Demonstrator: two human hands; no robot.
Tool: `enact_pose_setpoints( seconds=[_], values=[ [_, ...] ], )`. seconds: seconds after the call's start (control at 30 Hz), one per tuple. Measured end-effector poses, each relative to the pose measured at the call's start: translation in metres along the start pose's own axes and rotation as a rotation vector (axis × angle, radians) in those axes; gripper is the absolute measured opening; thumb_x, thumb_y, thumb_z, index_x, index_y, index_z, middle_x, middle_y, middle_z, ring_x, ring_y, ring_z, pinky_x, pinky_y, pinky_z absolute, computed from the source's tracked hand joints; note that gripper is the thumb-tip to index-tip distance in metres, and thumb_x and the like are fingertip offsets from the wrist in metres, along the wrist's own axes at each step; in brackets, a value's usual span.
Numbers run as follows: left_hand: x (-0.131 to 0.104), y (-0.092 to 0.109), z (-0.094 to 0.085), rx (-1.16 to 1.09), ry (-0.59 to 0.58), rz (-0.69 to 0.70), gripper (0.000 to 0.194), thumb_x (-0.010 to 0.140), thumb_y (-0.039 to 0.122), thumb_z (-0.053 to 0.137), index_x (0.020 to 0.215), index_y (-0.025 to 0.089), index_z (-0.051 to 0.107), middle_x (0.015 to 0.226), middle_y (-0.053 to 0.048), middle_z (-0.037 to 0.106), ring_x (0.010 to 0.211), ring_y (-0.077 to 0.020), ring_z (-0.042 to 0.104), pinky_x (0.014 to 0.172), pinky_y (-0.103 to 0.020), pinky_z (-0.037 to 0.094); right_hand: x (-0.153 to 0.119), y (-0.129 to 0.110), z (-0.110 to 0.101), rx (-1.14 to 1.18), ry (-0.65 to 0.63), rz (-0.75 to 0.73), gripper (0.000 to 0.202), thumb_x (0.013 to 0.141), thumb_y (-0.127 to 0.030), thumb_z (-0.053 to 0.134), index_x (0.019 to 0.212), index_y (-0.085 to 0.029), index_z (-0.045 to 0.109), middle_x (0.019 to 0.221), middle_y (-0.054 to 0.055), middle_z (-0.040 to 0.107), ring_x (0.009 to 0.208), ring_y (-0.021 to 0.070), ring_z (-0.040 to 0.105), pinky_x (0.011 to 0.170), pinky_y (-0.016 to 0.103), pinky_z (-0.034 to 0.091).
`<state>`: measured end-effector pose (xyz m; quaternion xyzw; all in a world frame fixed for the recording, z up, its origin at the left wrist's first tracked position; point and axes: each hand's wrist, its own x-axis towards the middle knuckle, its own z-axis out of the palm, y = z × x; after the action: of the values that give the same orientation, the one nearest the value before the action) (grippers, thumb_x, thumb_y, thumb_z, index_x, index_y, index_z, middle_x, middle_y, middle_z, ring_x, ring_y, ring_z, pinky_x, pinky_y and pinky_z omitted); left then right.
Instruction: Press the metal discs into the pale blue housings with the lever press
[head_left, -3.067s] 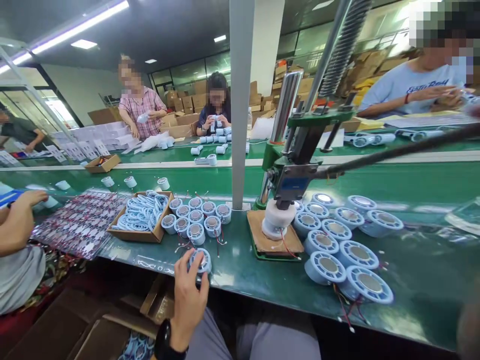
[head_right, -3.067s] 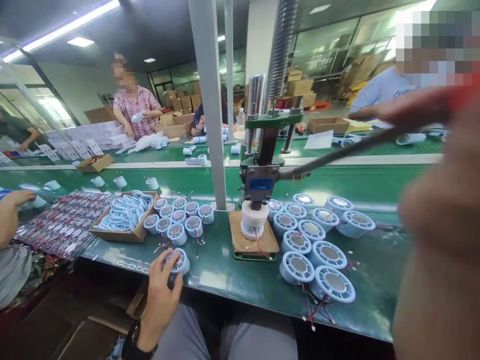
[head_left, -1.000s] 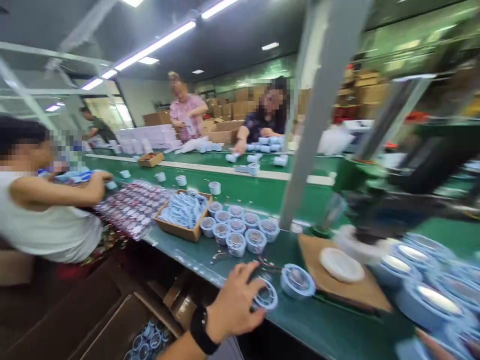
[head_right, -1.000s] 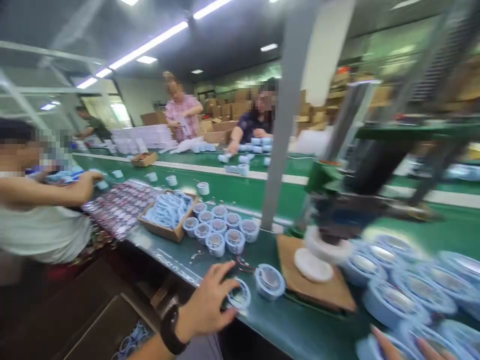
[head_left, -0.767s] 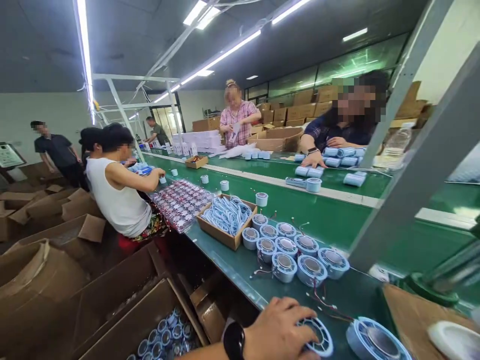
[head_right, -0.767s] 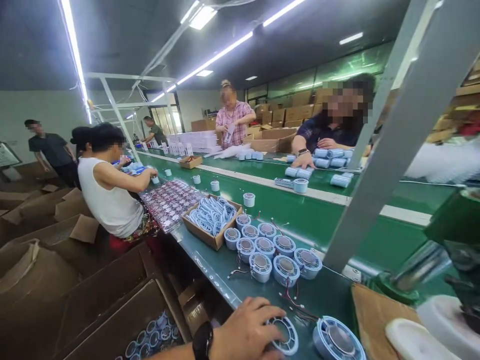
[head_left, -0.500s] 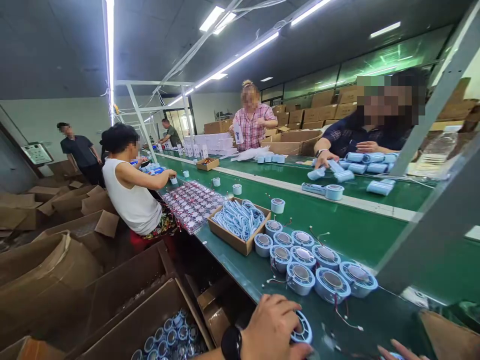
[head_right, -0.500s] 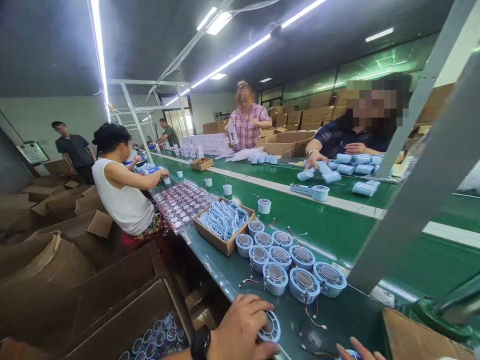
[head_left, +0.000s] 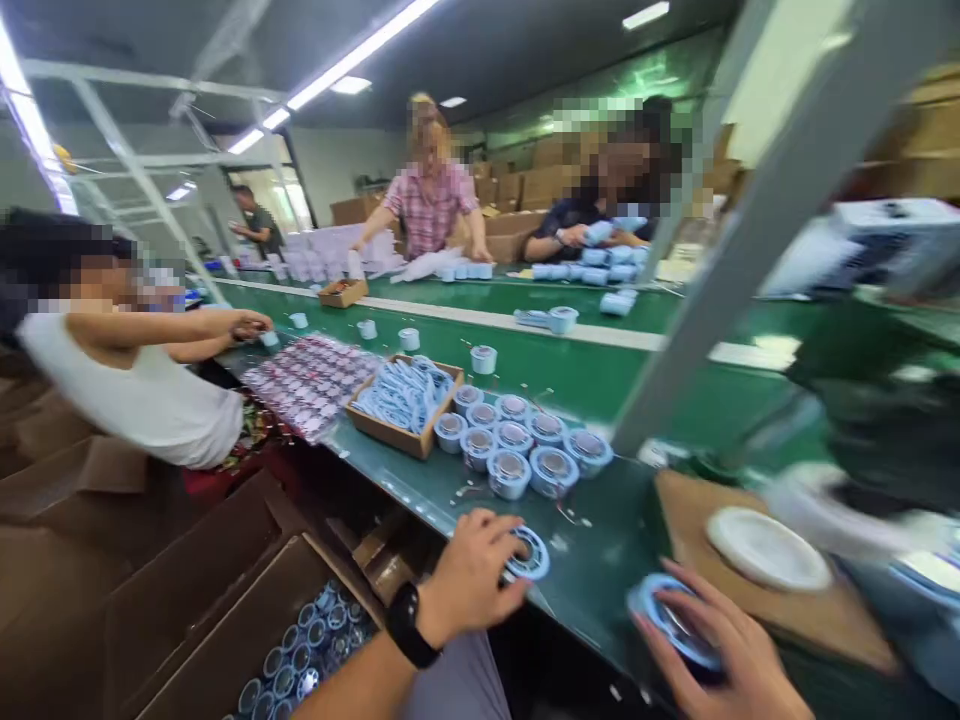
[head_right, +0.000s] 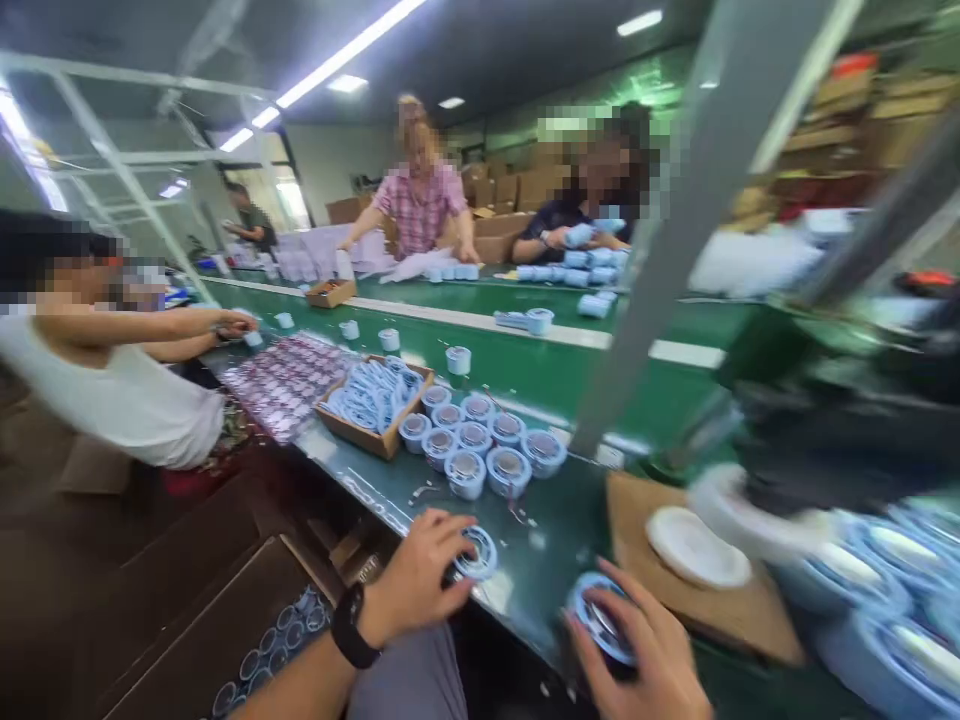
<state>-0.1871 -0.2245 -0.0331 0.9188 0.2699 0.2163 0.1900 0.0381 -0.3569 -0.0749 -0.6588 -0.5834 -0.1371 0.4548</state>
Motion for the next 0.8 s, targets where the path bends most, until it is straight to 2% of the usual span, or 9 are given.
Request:
enact_pose_setpoints(
  seconds=[0.07,0.13,0.3,0.4,0.47,0.57,0.63,0.8],
  values=[
    [0.001,-0.002,-0.002,-0.061,0.039,-0.018,0.026,0.079,0.021,0.071,0.104,0.018,0.064,0.129,-0.010,0.063,0.114,-0.0279,0.053,0.100,-0.047,0.045,0.012,-0.027,-0.005,0.006,0.005,0.062,0.032,0.094,-0.047,0.052,0.108,-0.019,0.061,0.122,0.009,0.061,0.107,0.0232,0.062,0.087,0.035,0.052],
    [0.003,-0.006,-0.002,-0.105,0.063,-0.013,0.032,0.080,0.021,0.071,0.111,0.018,0.062,0.127,-0.011,0.064,0.116,-0.0280,0.054,0.101,-0.048,0.045,0.017,-0.039,-0.004,0.039,0.001,0.115,0.033,0.095,-0.043,0.051,0.116,-0.018,0.058,0.124,0.010,0.059,0.111,0.0216,0.061,0.090,0.033,0.053],
    [0.000,-0.005,-0.003,-0.151,0.112,-0.033,0.044,0.078,0.022,0.076,0.118,0.019,0.058,0.119,-0.010,0.066,0.112,-0.0273,0.058,0.098,-0.047,0.048,0.007,-0.038,0.000,0.078,-0.033,0.232,0.039,0.092,-0.036,0.057,0.127,-0.019,0.053,0.123,0.008,0.061,0.110,0.0198,0.063,0.095,0.032,0.054],
    [0.002,0.014,-0.003,-0.209,0.187,-0.066,0.051,0.075,0.023,0.079,0.119,0.020,0.055,0.114,-0.008,0.065,0.104,-0.0243,0.062,0.091,-0.041,0.053,0.001,-0.037,0.004,0.121,-0.040,0.286,0.048,0.088,-0.033,0.062,0.132,-0.019,0.049,0.125,0.010,0.061,0.111,0.0206,0.064,0.096,0.033,0.055],
    [0.009,0.033,0.001,-0.244,0.200,-0.037,0.057,0.072,0.025,0.082,0.121,0.020,0.054,0.114,-0.008,0.064,0.102,-0.0238,0.063,0.089,-0.039,0.054,0.000,-0.038,0.008,0.159,-0.056,0.315,0.052,0.086,-0.030,0.063,0.135,-0.018,0.048,0.127,0.010,0.060,0.113,0.0210,0.064,0.097,0.033,0.056],
    [0.028,0.062,0.010,-0.243,0.158,0.000,0.069,0.068,0.026,0.084,0.128,0.020,0.052,0.114,-0.009,0.063,0.106,-0.0264,0.062,0.093,-0.041,0.053,0.000,-0.039,0.011,0.199,-0.041,0.334,0.058,0.080,-0.021,0.059,0.137,-0.017,0.047,0.127,0.011,0.061,0.114,0.0212,0.064,0.099,0.033,0.055],
    [0.041,0.076,0.015,-0.212,0.105,-0.034,0.073,0.067,0.024,0.084,0.132,0.020,0.051,0.115,-0.009,0.061,0.110,-0.0284,0.060,0.095,-0.043,0.052,0.000,-0.039,0.012,0.194,-0.010,0.325,0.061,0.076,-0.016,0.054,0.137,-0.017,0.048,0.126,0.011,0.061,0.114,0.0205,0.064,0.099,0.033,0.055],
    [0.058,0.089,0.018,-0.164,0.005,-0.181,0.052,0.068,0.020,0.080,0.116,0.021,0.062,0.109,-0.006,0.058,0.109,-0.0275,0.058,0.092,-0.041,0.051,0.000,-0.041,0.012,0.151,0.022,0.294,0.058,0.079,-0.015,0.052,0.137,-0.018,0.048,0.127,0.009,0.061,0.115,0.0194,0.064,0.098,0.031,0.056]
  ],
)
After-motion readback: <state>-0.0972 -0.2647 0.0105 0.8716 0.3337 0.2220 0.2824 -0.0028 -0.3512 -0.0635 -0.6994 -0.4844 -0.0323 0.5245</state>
